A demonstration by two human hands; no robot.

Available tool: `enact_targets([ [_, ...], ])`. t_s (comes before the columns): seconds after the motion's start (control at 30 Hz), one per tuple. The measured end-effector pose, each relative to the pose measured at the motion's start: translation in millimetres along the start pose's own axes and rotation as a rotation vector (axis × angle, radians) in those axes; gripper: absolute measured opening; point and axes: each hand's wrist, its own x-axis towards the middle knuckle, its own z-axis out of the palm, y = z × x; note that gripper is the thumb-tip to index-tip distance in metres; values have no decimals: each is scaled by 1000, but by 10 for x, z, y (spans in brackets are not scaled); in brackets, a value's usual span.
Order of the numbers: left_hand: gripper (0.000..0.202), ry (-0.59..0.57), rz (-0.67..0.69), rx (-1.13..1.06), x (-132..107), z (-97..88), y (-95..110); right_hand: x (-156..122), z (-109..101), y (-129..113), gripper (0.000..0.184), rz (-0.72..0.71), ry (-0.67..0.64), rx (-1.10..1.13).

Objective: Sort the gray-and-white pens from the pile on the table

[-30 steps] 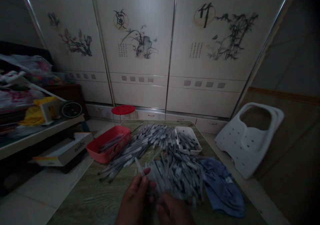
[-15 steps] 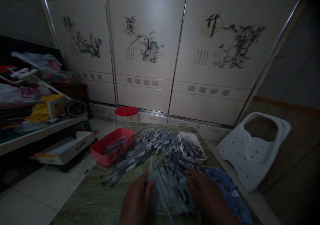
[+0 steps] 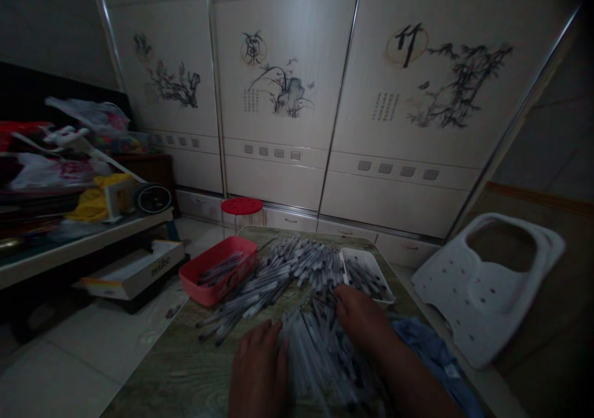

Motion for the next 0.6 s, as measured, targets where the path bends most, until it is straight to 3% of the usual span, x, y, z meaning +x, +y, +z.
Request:
enact_targets([
  [0.1, 45, -75, -2, -44, -18, 57, -7, 5, 29, -73, 22, -38, 18, 7],
  [0.3, 49, -83, 6, -452, -35, 185, -4, 35, 95, -252, 23, -101, 24, 49],
  [0.43, 48, -5, -196, -657, 22, 109, -14, -43, 110, -375, 21, -97, -7, 67],
  [0.6, 45, 17, -457, -944, 72, -35, -25, -347, 246, -603, 23, -23, -61, 54],
])
